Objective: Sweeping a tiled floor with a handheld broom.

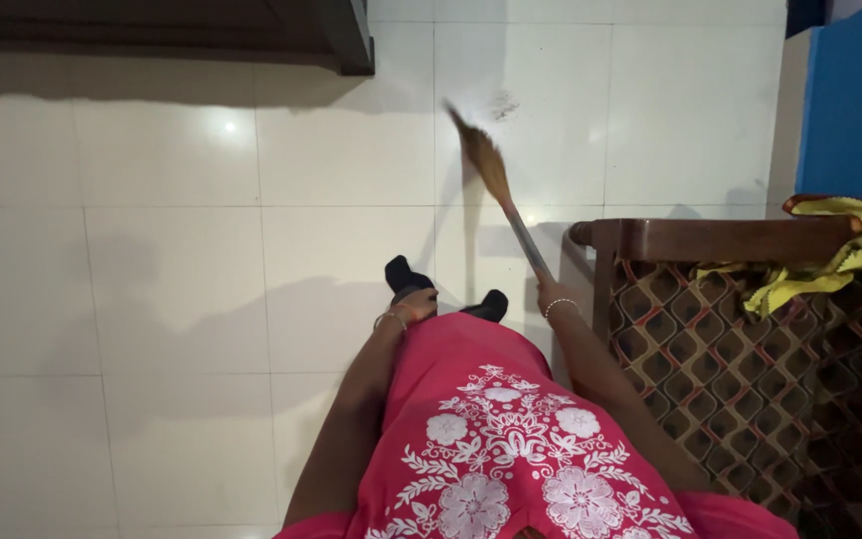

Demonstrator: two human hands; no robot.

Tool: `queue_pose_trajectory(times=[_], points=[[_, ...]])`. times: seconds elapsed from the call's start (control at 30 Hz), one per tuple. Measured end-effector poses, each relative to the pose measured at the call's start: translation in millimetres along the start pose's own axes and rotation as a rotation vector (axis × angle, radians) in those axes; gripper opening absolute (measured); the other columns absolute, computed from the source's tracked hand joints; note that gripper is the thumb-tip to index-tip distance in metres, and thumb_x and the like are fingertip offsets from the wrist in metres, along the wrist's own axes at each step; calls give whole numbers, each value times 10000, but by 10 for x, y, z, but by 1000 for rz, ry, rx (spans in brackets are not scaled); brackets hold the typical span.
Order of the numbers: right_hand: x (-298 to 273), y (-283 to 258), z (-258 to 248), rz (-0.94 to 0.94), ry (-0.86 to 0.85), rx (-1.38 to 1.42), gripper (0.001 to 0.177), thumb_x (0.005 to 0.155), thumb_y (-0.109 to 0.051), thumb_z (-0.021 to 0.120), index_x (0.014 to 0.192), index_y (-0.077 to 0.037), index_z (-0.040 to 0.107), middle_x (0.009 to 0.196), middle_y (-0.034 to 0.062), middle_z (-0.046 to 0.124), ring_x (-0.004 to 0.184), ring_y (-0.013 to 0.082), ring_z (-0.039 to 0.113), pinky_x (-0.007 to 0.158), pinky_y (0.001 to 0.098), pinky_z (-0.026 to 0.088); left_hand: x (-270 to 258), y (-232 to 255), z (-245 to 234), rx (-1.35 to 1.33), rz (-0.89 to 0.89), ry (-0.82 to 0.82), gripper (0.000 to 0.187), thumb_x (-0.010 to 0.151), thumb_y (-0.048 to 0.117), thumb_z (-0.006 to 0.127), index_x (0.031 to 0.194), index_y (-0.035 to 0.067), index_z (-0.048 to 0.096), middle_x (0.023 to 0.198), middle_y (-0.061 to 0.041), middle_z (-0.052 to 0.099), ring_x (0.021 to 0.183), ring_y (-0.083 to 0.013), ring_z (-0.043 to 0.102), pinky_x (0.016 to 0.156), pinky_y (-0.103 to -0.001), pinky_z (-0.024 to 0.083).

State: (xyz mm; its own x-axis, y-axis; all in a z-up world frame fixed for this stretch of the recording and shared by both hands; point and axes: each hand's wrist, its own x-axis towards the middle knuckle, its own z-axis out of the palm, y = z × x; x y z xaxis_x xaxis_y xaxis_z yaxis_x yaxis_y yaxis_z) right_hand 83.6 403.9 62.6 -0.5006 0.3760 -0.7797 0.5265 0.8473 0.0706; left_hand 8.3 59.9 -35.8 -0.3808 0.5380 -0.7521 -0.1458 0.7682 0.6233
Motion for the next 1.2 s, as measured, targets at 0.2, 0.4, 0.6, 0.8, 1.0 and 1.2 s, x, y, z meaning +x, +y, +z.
queue_pose_trajectory(times=[0.2,0.4,0.6,0.8,1.0,1.2], points=[[-89,-324,82,-152,40,124,520,1089,-403,414,1591,-439,282,1102,215,724,990,391,715,901,522,560,57,-135,-58,15,31,18,566,933,295,544,1446,56,546,1447,-207,587,1358,-350,545,1136,-392,416],[-415,-759,-173,-325,-64,59,599,1023,-384,523,1574,-485,309,1053,192,742,948,358,736,863,495,585,23,-300,-237,47,81,101,564,922,297,590,1428,49,565,1446,-214,585,1356,-356,544,1138,-395,420],[-172,-1426,-170,-385,-162,-180,520,1016,-413,567,1515,-463,429,1136,141,734,1012,326,726,875,478,585,-102,-495,-518,-23,30,90,568,923,303,581,1436,63,536,1446,-203,573,1343,-351,544,1127,-395,421],[-170,-2015,-261,-361,-175,-180,537,1007,-354,574,1523,-398,430,1193,121,728,1061,322,708,884,491,578,-634,-360,-1010,-40,-7,112,490,955,328,527,1367,75,600,1385,-206,627,1310,-357,581,1115,-401,433],[74,-2073,-228,-197,-180,204,507,1030,-346,541,1530,-376,460,1106,133,733,841,287,708,762,454,587,-750,-674,-1197,-35,18,87,474,948,280,474,1337,73,647,1360,-207,649,1299,-365,592,1112,-421,431],[-43,-2019,-666,30,-197,703,528,1039,-304,497,1560,-382,458,893,178,641,640,271,589,580,435,557,-577,-943,-1170,-16,25,60,508,934,288,511,1361,37,621,1369,-228,641,1307,-370,585,1121,-418,434]])
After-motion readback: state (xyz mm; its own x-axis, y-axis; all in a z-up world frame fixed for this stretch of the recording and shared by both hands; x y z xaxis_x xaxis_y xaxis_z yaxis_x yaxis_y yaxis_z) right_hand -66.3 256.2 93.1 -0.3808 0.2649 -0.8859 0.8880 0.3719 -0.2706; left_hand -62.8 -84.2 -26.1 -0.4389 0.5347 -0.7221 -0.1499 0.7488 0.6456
